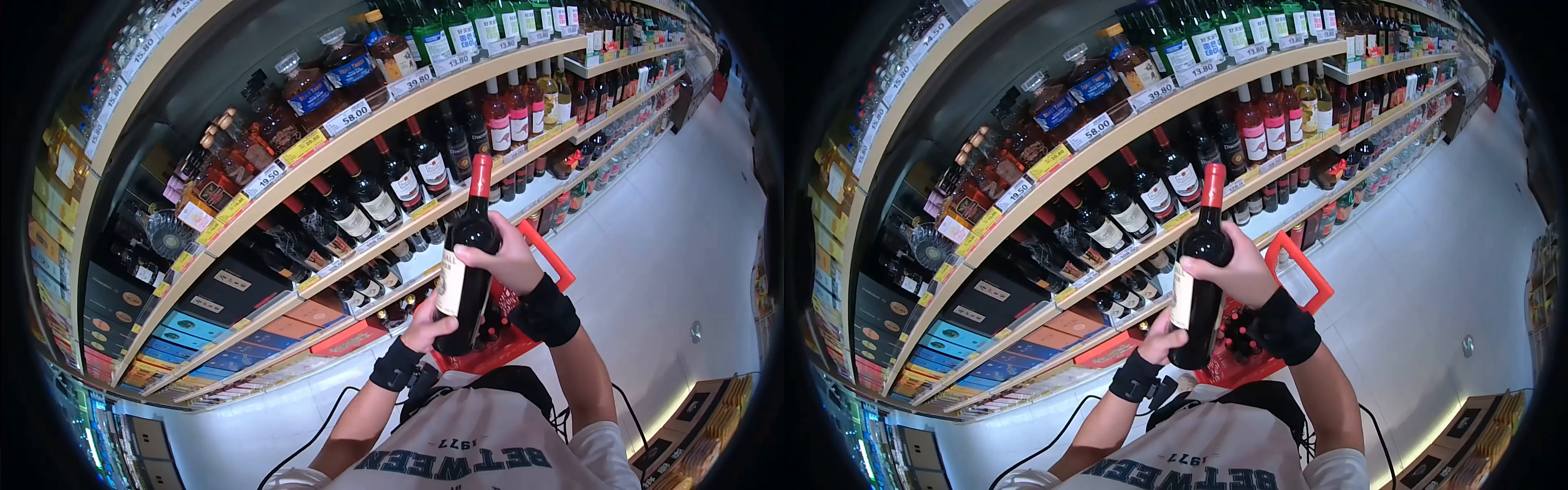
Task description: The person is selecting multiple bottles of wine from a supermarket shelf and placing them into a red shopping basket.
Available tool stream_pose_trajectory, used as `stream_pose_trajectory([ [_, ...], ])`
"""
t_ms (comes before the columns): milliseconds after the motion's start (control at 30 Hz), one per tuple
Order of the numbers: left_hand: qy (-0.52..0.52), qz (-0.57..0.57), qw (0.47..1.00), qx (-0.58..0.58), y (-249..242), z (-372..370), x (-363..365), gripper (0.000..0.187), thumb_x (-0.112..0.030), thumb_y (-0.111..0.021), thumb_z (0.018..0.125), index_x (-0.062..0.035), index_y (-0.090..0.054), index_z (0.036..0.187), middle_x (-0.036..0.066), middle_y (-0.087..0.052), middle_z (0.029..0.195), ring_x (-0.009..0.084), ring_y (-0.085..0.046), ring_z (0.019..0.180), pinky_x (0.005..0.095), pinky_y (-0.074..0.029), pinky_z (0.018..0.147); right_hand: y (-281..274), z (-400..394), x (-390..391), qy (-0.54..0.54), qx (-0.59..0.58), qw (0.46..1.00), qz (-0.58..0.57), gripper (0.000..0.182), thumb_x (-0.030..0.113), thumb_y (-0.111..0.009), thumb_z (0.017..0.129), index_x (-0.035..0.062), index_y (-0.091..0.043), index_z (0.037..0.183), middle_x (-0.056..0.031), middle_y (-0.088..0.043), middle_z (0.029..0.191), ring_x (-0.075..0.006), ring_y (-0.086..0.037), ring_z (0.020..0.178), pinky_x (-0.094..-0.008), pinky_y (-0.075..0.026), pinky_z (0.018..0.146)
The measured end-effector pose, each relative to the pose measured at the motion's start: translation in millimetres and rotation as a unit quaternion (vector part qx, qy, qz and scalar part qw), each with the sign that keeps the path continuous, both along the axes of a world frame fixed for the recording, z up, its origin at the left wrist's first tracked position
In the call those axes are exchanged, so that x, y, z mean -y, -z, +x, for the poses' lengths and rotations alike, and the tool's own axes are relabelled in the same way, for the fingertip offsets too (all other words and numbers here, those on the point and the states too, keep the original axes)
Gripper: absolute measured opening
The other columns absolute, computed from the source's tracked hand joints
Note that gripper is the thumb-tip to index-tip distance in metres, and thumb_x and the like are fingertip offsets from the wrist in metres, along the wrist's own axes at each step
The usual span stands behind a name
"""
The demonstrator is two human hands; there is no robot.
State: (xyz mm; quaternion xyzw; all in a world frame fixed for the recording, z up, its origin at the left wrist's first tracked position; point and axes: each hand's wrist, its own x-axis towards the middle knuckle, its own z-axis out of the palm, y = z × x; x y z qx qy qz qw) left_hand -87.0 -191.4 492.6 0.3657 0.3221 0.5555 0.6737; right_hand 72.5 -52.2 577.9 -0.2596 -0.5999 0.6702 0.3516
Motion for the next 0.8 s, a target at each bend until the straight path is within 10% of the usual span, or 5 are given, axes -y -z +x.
stream_pose_trajectory([
  [167,0.067,-0.004,0.992,0.102,1,-17,-3,0.096,-0.050,-0.077,0.077,0.0025,-0.036,0.146,0.025,-0.060,0.124,0.0374,-0.068,0.098,0.0472,-0.060,0.079,-31,-1,-10,-0.067,-0.041,0.996,-0.039,0.043,0.036,-0.055,0.104,-0.0031,-0.059,0.120,-0.0063,-0.065,0.107,-0.0114,-0.060,0.104,-0.0266,-0.044,0.094],
  [500,0.128,0.013,0.954,0.271,2,-15,-1,0.101,-0.055,-0.072,0.079,0.0047,-0.032,0.150,0.030,-0.051,0.133,0.0380,-0.066,0.094,0.0465,-0.059,0.073,-33,-9,-8,-0.036,0.012,0.998,-0.042,0.048,0.043,-0.058,0.101,0.0011,-0.057,0.125,-0.0052,-0.068,0.086,-0.0076,-0.063,0.061,-0.0220,-0.049,0.048],
  [800,0.127,0.021,0.966,0.222,-8,-18,-6,0.101,-0.052,-0.073,0.080,0.0077,-0.031,0.150,0.033,-0.052,0.136,0.0358,-0.068,0.099,0.0451,-0.061,0.078,-37,-12,-12,-0.044,0.036,0.998,-0.035,0.046,0.040,-0.055,0.102,0.0002,-0.059,0.125,-0.0051,-0.068,0.093,-0.0085,-0.065,0.075,-0.0243,-0.053,0.062],
])
